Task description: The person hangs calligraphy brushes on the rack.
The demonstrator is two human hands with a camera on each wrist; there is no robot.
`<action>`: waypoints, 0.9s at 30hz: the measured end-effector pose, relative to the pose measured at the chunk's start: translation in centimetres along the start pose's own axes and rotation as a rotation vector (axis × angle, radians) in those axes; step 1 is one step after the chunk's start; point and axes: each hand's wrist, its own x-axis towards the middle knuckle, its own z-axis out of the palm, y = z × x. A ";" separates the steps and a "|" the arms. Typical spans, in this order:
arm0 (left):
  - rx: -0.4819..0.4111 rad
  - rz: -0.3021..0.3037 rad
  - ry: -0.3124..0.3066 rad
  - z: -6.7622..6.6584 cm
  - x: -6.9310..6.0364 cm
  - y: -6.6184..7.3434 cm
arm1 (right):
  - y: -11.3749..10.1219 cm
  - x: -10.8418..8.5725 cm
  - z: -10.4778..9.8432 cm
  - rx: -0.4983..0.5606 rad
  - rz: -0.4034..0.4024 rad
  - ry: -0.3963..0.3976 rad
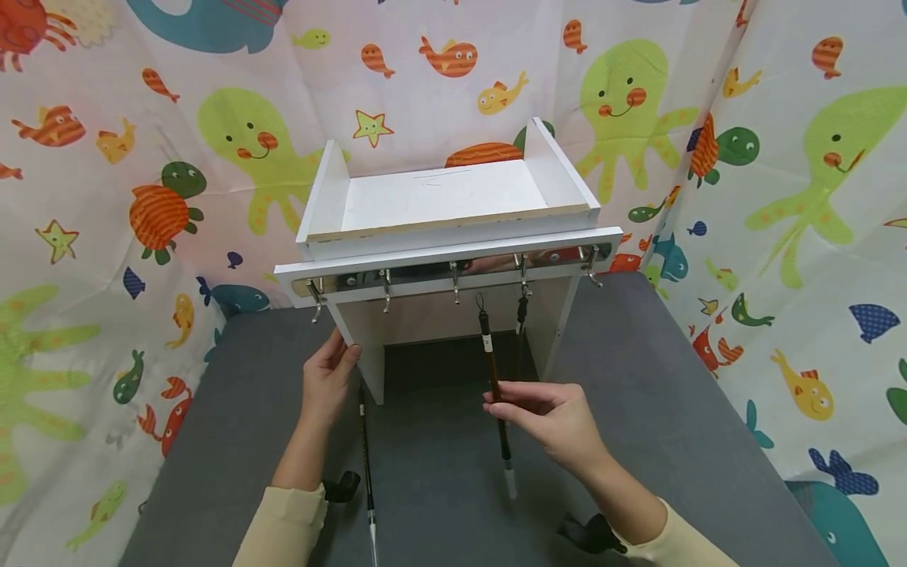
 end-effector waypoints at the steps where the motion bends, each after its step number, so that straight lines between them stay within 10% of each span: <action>1: 0.002 -0.001 0.000 0.0 0.0 0.0 | 0.2 0.1 0.2 -0.004 0.005 0.003; 27: -0.002 0.042 0.003 -0.1 0.2 -0.7 | 2.8 2.2 1.6 -0.095 0.118 0.049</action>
